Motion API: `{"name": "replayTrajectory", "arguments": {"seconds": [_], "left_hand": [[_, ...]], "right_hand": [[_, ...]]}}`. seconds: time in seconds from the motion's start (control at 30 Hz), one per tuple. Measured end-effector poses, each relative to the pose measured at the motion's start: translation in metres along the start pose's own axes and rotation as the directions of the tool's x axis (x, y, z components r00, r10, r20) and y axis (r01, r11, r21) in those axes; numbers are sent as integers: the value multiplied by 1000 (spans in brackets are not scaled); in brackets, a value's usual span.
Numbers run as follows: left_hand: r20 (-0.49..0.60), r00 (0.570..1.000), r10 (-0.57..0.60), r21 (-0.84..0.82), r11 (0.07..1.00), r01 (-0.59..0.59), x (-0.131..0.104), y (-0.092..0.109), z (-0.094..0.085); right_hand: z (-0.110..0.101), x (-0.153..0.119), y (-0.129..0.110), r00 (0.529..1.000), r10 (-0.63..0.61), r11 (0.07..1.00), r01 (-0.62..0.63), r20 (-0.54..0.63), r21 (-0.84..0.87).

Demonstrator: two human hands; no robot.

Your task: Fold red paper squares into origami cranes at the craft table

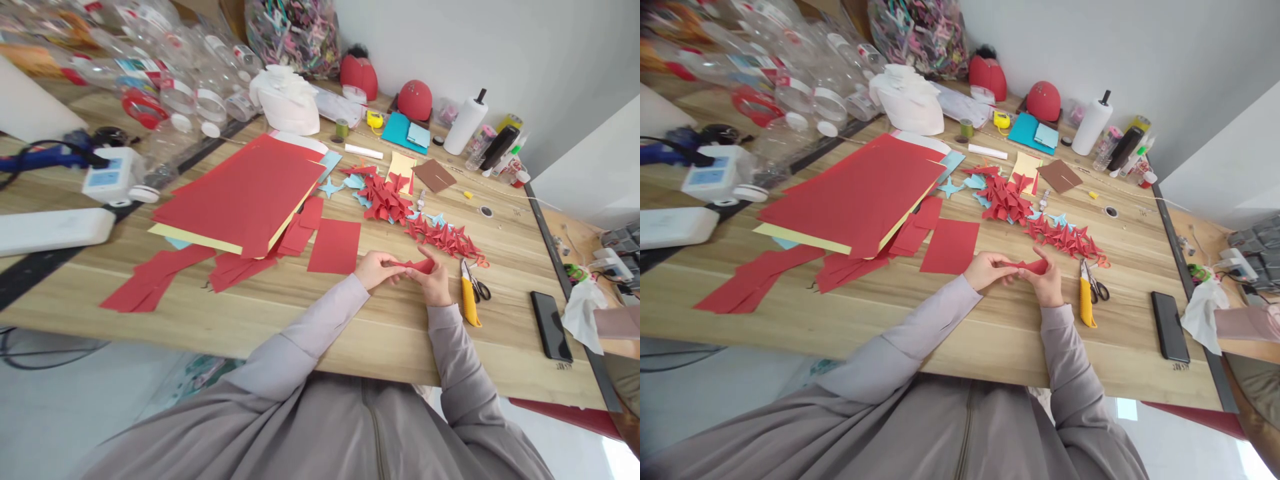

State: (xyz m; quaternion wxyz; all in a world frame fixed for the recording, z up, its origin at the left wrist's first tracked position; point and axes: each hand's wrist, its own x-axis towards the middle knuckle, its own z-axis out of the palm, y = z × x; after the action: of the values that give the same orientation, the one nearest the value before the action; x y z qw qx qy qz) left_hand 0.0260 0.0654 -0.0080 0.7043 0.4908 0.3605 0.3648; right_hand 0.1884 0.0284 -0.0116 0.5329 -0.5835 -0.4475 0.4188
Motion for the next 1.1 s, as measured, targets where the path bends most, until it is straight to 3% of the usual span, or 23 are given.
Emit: {"name": "replayTrajectory", "arguments": {"seconds": [0.2,0.4,0.7,1.1], "left_hand": [[47,998,-36,-69,997,39,0,1,-3],[62,996,-69,-112,991,76,-2,5,-3],[-71,994,-86,-109,991,78,-3,5,-3],[164,977,-135,-235,957,171,0,8,-14]], "right_hand": [[-1,-1,-2,999,6,1000,-7,49,18],[3,-3,-9,991,70,986,-86,112,145],[8,-5,-15,985,136,962,-156,105,225],[9,-5,-21,965,230,900,-260,123,349]]}}
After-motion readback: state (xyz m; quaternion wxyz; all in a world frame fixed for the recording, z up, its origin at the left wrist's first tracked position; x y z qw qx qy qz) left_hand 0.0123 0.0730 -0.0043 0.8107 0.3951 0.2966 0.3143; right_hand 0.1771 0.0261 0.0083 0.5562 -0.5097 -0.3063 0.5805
